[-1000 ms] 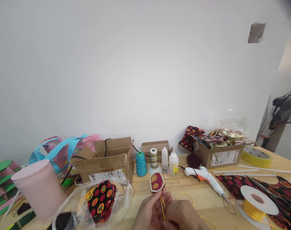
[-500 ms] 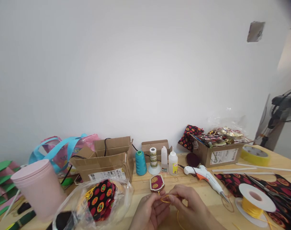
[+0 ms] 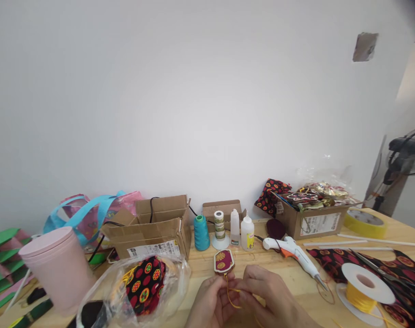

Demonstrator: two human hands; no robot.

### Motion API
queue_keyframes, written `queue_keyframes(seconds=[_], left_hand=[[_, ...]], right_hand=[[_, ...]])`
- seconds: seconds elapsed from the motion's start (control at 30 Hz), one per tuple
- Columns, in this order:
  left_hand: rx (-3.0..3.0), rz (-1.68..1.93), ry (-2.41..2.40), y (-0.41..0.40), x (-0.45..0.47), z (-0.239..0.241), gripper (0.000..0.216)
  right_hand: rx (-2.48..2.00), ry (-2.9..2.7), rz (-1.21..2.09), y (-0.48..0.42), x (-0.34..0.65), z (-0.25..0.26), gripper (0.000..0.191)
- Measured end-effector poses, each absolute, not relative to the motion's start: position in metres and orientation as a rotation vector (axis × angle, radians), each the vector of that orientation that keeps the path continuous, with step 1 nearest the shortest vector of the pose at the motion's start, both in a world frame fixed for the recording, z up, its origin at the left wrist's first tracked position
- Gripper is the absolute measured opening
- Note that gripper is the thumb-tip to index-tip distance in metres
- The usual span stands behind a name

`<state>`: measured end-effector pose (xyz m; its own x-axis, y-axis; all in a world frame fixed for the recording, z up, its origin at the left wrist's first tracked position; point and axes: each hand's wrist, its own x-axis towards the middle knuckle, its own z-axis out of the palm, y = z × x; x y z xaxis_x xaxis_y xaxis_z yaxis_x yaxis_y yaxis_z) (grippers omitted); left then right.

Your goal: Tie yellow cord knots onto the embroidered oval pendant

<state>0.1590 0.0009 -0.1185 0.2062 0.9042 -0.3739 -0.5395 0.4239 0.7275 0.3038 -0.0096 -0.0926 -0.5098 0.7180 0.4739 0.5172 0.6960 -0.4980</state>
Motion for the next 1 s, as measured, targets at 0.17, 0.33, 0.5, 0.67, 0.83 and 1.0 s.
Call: queue_keyframes(seconds=[0.17,0.33,0.5,0.67,0.83,1.0], left_hand=[[0.531,1.09,0.917,0.004,0.159,-0.118,0.006],[0.519,1.04,0.916,0.006,0.154,-0.117,0.011],[0.497,0.987,0.846,0.006,0.151,-0.116,0.013],[0.587,0.962,0.896,0.004,0.152,-0.114,0.018],[0.733,0.905,0.917,0.002,0.155,-0.114,0.025],[0.857,0.854,0.982,0.002,0.156,-0.116,0.027]], right_hand=[[-1.108,-2.14,0.274,-0.005,0.306,-0.095,0.025],[-1.257,-2.122,0.282,-0.002,0.303,-0.102,0.022],[-1.367,-2.066,0.408,0.001,0.294,-0.115,0.024],[-1.391,-2.069,0.413,0.004,0.287,-0.116,0.024],[-1.416,-2.07,0.374,0.007,0.287,-0.116,0.022],[-1.41,-2.042,0.376,0.008,0.29,-0.116,0.019]])
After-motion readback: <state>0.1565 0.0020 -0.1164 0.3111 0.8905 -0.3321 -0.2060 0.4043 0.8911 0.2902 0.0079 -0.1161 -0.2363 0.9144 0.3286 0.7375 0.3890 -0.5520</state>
